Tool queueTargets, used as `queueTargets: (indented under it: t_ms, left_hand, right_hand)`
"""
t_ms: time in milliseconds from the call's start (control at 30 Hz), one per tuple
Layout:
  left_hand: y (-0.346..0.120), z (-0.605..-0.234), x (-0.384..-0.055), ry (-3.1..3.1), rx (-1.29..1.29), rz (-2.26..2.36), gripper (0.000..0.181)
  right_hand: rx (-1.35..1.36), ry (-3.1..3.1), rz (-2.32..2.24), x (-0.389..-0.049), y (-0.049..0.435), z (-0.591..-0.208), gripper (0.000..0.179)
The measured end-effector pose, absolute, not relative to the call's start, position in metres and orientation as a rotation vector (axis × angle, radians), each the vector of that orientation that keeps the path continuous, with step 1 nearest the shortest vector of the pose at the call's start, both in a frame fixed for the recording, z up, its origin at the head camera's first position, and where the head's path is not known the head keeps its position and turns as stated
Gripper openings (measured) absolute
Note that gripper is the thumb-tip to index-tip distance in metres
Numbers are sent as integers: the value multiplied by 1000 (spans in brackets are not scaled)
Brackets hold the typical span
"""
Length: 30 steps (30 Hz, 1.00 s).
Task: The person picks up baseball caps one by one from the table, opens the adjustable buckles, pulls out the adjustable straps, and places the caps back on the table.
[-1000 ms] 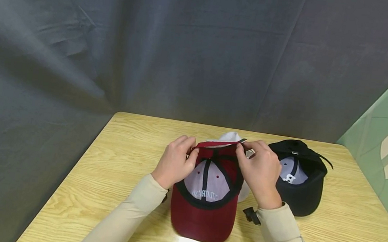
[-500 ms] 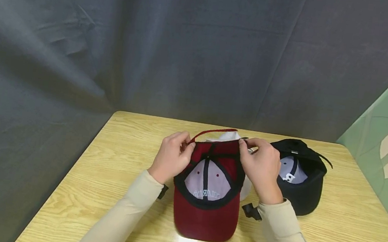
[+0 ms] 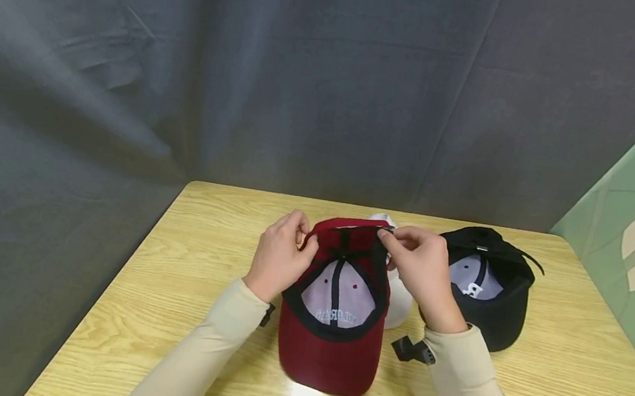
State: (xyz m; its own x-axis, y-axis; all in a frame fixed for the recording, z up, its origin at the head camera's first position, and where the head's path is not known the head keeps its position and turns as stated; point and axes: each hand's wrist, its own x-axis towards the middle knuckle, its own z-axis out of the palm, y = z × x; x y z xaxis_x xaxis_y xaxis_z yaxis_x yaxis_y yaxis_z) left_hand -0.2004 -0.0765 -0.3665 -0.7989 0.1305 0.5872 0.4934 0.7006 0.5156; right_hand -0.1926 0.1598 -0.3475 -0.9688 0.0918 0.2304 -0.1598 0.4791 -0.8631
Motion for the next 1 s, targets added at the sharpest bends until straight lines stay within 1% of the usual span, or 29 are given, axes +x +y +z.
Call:
queueTargets:
  t_ms: [200,400,500,633,800,1000]
  left_hand:
    - [-75,-365,-193,-2429,-520,-876,19]
    - [-68,-360,-177,-2536,-635,-859,22]
    - [-61,-356,-169,-2586,-703,-866,29]
    - [-51,-355,-162,-2617,-770,-836,36]
    - [-47,-356,-159,-2594,-808,-843,30]
    - [-54,-354,-160,-2510,-751,-874,30]
  right_hand:
    - [30,-2418,1898,-191,156,-345,32]
    - [70,-2331,2186,-187,148,-346,23]
    - [84,-2262,2285,-185,143,-346,20]
    - [110,-2188,2354,-181,138,-346,20]
    - [123,-2182,2359,-180,134,-345,22]
    - [221,-2349,2232,-181,135,-345,26]
